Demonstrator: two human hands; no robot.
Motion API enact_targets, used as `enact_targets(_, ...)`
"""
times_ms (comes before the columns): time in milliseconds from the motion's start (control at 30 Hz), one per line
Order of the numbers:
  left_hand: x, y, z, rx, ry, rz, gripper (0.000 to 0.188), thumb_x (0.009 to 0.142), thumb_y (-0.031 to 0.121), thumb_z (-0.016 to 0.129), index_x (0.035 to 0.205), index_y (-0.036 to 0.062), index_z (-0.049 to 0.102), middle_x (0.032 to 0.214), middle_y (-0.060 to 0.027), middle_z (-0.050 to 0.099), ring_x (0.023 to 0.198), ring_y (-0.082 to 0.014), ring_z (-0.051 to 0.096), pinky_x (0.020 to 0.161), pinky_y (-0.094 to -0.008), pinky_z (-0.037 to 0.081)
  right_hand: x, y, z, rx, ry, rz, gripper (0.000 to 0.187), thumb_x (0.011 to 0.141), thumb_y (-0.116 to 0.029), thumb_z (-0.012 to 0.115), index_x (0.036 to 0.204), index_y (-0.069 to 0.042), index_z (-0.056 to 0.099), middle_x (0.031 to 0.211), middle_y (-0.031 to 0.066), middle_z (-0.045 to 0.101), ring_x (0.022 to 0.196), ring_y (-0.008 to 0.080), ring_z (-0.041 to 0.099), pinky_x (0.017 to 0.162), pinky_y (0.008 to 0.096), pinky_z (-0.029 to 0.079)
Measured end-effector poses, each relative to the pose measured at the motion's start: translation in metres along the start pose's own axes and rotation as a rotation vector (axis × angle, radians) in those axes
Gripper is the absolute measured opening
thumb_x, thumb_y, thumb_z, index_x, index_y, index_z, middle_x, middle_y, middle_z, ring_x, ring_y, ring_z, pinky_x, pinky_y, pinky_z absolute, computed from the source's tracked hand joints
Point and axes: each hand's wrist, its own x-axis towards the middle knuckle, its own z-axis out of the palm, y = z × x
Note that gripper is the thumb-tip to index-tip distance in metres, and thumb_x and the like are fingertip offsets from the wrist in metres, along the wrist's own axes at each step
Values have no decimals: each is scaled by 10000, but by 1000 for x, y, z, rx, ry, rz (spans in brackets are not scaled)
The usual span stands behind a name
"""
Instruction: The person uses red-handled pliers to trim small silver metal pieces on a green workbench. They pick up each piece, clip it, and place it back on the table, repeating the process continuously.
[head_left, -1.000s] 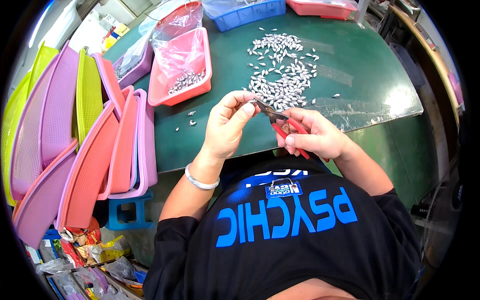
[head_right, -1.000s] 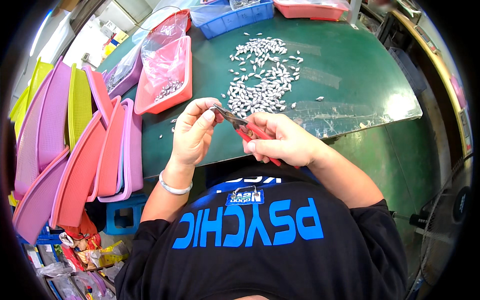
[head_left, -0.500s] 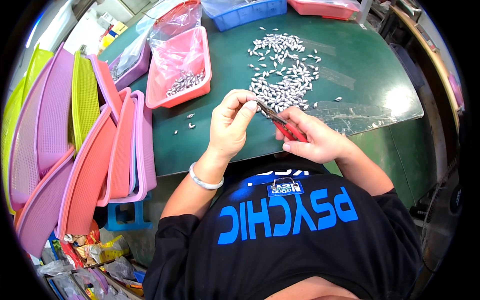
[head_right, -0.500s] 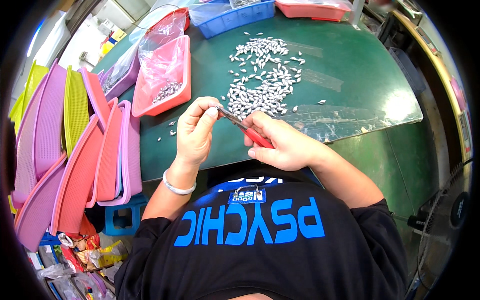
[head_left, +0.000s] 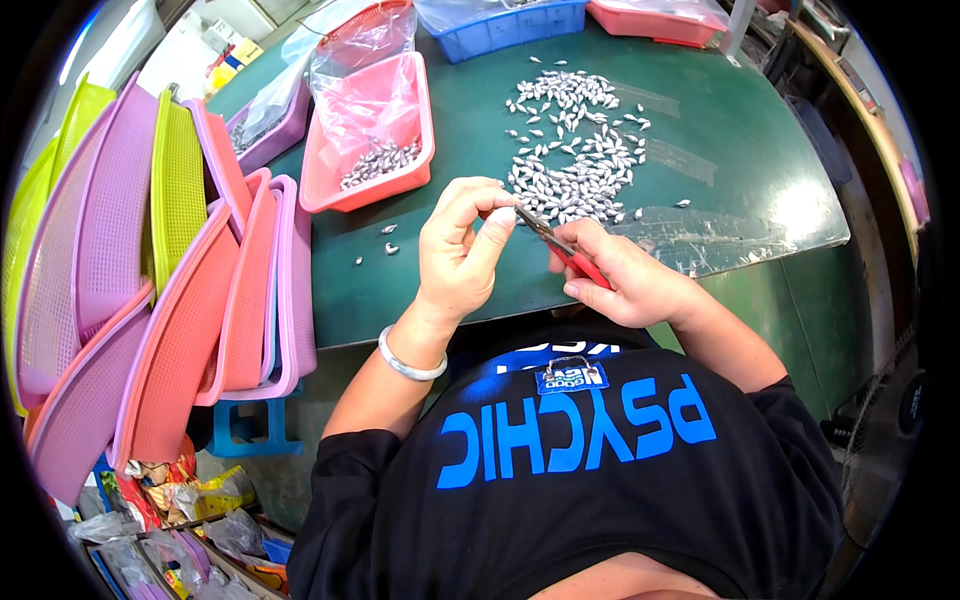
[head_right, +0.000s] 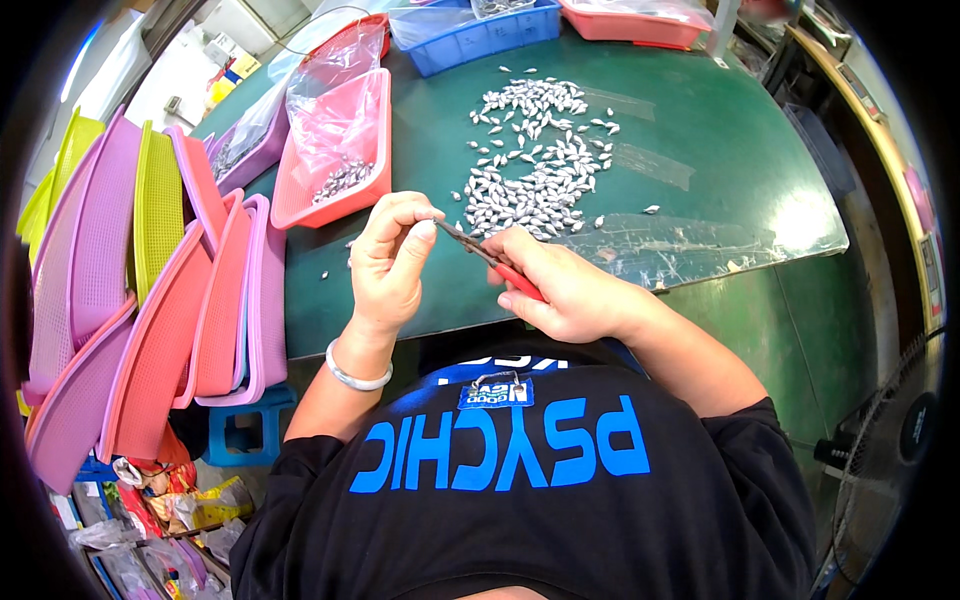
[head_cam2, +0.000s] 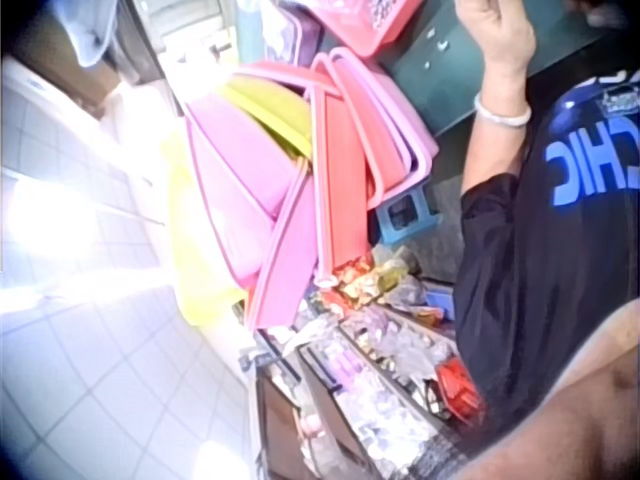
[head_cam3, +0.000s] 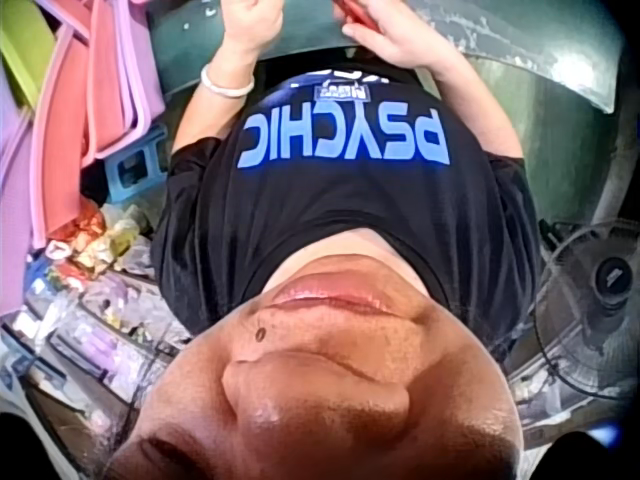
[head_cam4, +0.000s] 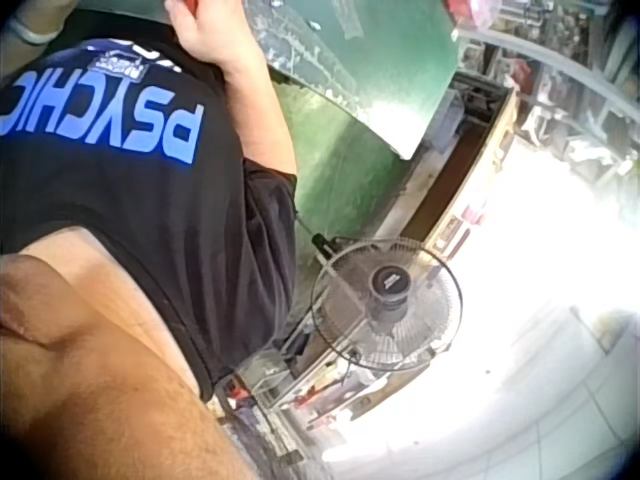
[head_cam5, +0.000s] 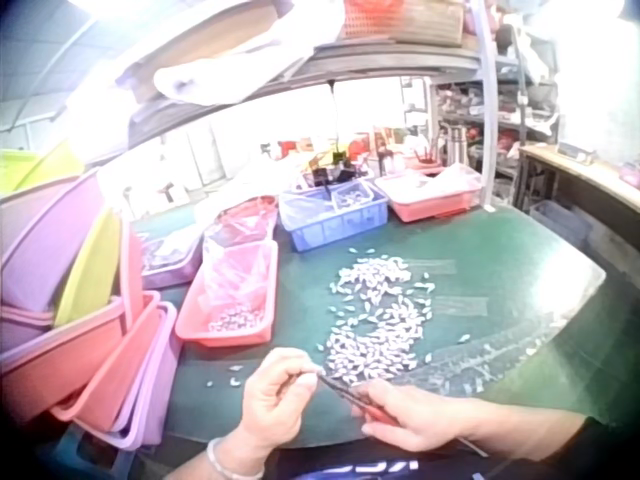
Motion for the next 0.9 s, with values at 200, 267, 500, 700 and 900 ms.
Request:
enact_targets(200, -1, 2, -3, 26, -39, 3, 84, 893, 12, 562, 957, -4, 614, 1001, -68, 523, 815, -83, 487, 690, -206, 403, 0, 5, 2, -97, 38, -81, 409, 794, -8, 596, 1161, 8, 415, 937, 119, 573, 821, 236, 579, 746, 342, 467)
enact_targets(267, 1, 0, -5, 56, -60, 53, 88, 887, 9, 564, 958, -4, 615, 1006, -77, 521, 839, -101, 488, 713, -219, 404, 0, 5, 2, -26, 27, -34, 392, 801, -9, 592, 1153, 6, 419, 948, 91, 567, 812, 173, 559, 745, 308, 461)
enact_targets(500, 9, 6, -10, 101, -95, 108, 114, 853, -11, 585, 961, -5, 622, 999, -92, 514, 905, -154, 493, 804, -262, 402, -1, -2, 1, 398, -40, 143, 304, 840, -31, 600, 1102, -30, 446, 912, 37, 535, 814, 104, 508, 738, 277, 438)
enact_targets(700, 2, 0, -15, 73, -109, 102, 103, 851, -7, 584, 952, -3, 603, 1002, -96, 508, 911, -162, 499, 825, -263, 402, -1, -5, 0, 464, -91, 181, 328, 841, -54, 614, 1119, -26, 442, 926, 41, 532, 853, 106, 502, 774, 279, 431)
enact_targets(900, -3, 4, -7, 27, -63, 23, 79, 879, 3, 552, 954, 3, 578, 1006, -83, 495, 865, -117, 476, 744, -225, 394, 0, -7, 0, 340, -109, 150, 396, 824, -35, 611, 1163, -17, 408, 949, 84, 547, 880, 165, 549, 780, 326, 451)
